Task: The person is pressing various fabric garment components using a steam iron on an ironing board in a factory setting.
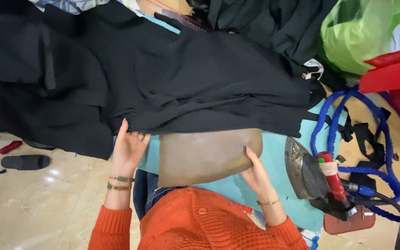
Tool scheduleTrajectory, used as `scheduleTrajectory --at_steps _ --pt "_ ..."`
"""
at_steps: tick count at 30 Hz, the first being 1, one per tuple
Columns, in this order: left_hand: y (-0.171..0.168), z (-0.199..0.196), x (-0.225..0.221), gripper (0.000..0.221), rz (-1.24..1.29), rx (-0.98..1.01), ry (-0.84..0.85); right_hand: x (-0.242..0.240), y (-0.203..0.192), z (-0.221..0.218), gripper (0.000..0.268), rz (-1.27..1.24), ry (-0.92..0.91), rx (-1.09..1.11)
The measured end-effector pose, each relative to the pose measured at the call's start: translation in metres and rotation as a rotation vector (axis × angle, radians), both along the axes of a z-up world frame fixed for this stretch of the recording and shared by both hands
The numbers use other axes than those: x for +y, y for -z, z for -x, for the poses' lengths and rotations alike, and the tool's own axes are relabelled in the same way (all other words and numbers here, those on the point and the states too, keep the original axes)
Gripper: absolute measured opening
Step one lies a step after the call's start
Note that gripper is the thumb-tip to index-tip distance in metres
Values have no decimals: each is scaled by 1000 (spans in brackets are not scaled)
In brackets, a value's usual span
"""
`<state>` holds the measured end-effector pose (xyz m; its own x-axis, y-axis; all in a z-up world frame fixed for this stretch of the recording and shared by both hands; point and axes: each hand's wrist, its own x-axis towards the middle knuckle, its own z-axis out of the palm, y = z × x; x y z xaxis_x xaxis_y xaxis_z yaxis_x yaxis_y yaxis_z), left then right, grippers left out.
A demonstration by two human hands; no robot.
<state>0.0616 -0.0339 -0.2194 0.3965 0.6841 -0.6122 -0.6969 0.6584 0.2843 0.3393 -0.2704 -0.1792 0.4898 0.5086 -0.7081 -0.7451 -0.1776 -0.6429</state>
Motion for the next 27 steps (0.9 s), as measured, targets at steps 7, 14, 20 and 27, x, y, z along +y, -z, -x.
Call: scheduleTrajectory --at_steps 7,14,20,27 --pt "-16 20 18 63 -326 -54 -129 -47 -32 -28 53 117 76 -80" --pt "-6 32 -12 43 -6 -166 -258 -50 -66 -87 40 68 146 -40" --pt "-5 76 -12 35 -31 -135 -435 -7 -75 -99 16 -21 139 103" --pt "-10 89 -21 39 -7 -101 -582 77 -60 -93 25 -117 28 315"
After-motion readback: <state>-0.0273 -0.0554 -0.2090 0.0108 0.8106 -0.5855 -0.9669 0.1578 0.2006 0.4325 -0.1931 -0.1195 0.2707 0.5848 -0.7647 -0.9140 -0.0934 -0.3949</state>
